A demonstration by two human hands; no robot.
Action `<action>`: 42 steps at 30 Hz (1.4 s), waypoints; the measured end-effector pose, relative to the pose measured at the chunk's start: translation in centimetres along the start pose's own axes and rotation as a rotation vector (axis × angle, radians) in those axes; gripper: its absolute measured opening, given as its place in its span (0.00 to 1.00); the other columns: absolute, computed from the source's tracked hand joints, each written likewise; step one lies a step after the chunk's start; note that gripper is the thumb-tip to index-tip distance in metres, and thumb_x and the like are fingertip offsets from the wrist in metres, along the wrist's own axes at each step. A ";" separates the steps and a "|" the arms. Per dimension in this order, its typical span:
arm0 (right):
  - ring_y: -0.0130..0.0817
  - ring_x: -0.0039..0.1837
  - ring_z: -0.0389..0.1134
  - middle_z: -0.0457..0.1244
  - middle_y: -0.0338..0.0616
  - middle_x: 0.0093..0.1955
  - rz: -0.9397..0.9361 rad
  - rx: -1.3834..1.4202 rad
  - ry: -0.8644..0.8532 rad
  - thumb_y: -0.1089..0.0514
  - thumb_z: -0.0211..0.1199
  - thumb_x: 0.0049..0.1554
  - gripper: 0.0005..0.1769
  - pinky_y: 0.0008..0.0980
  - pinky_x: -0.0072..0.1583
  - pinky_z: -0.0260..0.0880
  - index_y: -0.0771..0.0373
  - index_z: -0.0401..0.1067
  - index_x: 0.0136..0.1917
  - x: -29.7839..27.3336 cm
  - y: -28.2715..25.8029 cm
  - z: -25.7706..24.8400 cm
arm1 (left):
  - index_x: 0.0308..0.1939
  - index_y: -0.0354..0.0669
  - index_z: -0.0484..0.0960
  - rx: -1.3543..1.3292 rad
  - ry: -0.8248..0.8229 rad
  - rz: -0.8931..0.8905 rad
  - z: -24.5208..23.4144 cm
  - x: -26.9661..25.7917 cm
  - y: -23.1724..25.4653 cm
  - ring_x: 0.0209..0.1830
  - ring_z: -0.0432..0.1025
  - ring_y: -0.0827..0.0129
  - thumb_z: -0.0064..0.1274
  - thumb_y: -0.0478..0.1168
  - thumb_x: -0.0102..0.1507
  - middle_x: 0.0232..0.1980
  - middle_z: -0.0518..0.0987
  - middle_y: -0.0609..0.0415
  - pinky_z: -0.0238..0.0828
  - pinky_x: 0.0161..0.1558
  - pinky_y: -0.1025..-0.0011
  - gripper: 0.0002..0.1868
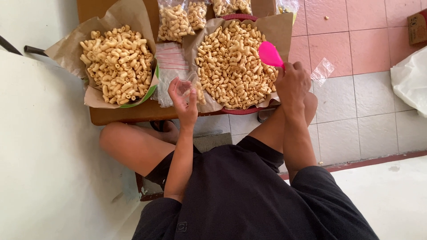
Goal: Packing macaroni snacks into small plastic bags using a pink scoop.
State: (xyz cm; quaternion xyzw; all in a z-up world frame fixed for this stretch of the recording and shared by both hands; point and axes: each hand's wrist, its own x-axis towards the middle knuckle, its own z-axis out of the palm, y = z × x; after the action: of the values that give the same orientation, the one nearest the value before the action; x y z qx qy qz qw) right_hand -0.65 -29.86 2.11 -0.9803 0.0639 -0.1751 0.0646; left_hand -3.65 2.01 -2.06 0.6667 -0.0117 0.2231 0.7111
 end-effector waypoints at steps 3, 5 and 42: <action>0.58 0.42 0.69 0.63 0.51 0.40 0.096 -0.030 -0.194 0.47 0.57 0.62 0.16 0.51 0.44 0.69 0.60 0.77 0.47 -0.5 2.6 0.7 | 0.70 0.44 0.55 -0.003 0.006 0.014 0.0 -0.1 0.3 0.56 0.67 0.68 0.51 0.37 0.68 0.56 0.70 0.45 0.66 0.59 0.65 0.30; 0.56 0.42 0.71 0.65 0.49 0.40 0.116 -0.129 -0.262 0.45 0.58 0.60 0.15 0.50 0.43 0.70 0.56 0.79 0.45 -0.7 5.1 1.5 | 0.70 0.43 0.56 -0.006 0.002 0.011 -0.1 -0.1 -0.2 0.56 0.67 0.68 0.51 0.37 0.68 0.56 0.70 0.45 0.67 0.58 0.65 0.30; 0.63 0.52 0.71 0.70 0.60 0.45 0.155 -0.187 -0.680 0.47 0.55 0.54 0.20 0.55 0.52 0.70 0.62 0.81 0.45 1.9 1.4 -2.9 | 0.71 0.44 0.55 -0.012 -0.026 0.002 0.5 -0.1 -0.4 0.56 0.67 0.68 0.51 0.39 0.69 0.56 0.70 0.46 0.68 0.57 0.65 0.30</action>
State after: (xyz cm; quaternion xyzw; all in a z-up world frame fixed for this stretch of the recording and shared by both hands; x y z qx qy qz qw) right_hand -0.07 -31.81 5.23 -0.9765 0.1287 0.1729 0.0053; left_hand -3.47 1.51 -2.46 0.6652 -0.0232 0.2151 0.7147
